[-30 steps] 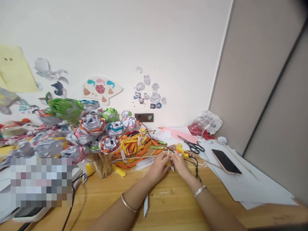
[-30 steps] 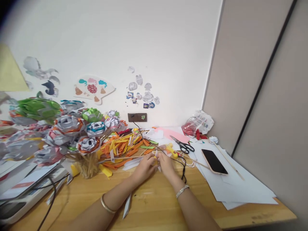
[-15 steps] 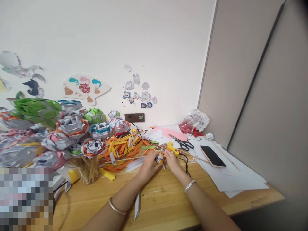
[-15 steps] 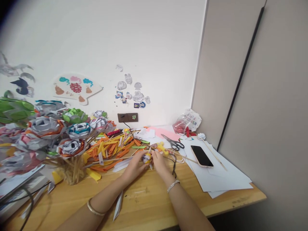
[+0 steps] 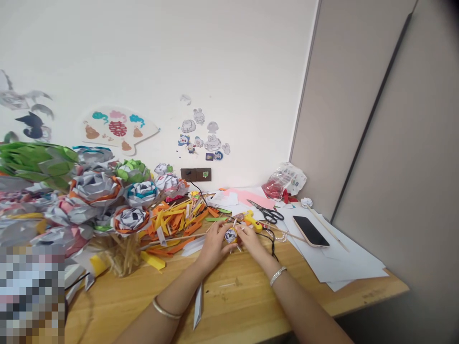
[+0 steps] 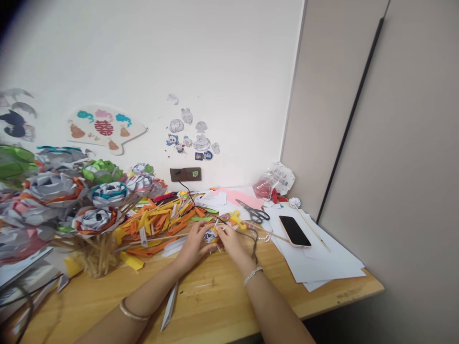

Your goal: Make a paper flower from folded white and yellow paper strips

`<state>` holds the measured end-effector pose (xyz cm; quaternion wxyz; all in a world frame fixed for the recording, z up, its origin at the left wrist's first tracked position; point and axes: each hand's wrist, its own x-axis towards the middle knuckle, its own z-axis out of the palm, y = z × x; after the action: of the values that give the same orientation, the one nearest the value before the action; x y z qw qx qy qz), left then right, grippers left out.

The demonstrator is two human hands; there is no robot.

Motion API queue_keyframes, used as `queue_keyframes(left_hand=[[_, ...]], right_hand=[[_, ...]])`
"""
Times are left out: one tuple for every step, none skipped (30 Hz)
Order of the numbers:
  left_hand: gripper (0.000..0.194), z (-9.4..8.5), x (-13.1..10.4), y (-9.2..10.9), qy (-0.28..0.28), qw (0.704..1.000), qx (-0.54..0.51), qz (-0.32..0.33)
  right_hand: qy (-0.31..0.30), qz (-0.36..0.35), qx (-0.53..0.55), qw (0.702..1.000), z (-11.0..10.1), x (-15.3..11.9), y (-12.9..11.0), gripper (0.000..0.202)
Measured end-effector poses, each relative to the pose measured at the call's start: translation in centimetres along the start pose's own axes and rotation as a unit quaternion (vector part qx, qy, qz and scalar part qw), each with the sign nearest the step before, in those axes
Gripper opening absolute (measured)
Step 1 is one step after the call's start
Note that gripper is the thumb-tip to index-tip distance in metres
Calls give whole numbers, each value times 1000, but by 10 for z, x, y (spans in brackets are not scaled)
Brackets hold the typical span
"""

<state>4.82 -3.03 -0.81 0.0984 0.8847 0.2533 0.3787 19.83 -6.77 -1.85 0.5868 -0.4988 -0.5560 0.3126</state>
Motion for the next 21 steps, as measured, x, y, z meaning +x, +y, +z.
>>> queue_keyframes(left_hand=[[47,0,0,0,0,1000,1,-1],[46,0,0,1,1,1000,4,0],[45,-1,1,1,2,1000,9,3],[44,-1,1,1,4,1000,16,7],[43,-2,1,1,6,1000,25,11],[42,-3,2,1,8,999,35,16],[42,-3,2,0,11,999,46,20],[42,-4,3,-1,15,998,57,23],[42,-5,3,-1,20,997,68,27],[41,-6,4,-2,26,996,78,31],[41,-7,4,-3,35,995,87,35],[41,-8,5,-5,45,994,95,40],[41,-9,5,-6,55,992,102,44],[40,-10,6,-7,65,991,107,49],[40,-11,6,-8,73,990,111,51],[41,-11,6,-10,81,989,113,52],[41,-12,6,-11,86,989,112,52],[43,-12,6,-12,90,989,110,50],[43,-13,6,-13,95,989,105,48],[43,-13,6,-14,101,989,103,46],[43,-14,6,-14,106,988,102,43]], right_hand=[[1,0,0,1000,0,0,0,40],[3,0,-1,1000,1,0,0,40],[6,0,-3,1000,1,0,1,40],[11,0,-5,1000,1,1,2,40],[18,1,-7,1000,0,1,3,41],[26,3,-12,1000,-1,2,4,43],[37,4,-18,999,-3,3,5,45],[50,4,-25,998,-6,4,6,46],[63,3,-30,998,-10,5,6,45],[81,-3,-42,996,-14,6,6,42],[104,-15,-73,992,-19,7,6,37],[132,-30,-126,983,-24,9,5,31],[162,-45,-198,966,-29,11,5,27],[188,-51,-283,939,-33,13,6,27],[205,-47,-368,906,-36,16,6,29],[209,-32,-444,871,-37,20,7,32],[201,-10,-500,843,-38,24,8,35],[188,10,-538,821,-38,28,10,37],[177,23,-564,806,-36,32,11,37],[168,27,-579,797,-35,36,12,36],[164,25,-586,793,-33,39,13,34]])
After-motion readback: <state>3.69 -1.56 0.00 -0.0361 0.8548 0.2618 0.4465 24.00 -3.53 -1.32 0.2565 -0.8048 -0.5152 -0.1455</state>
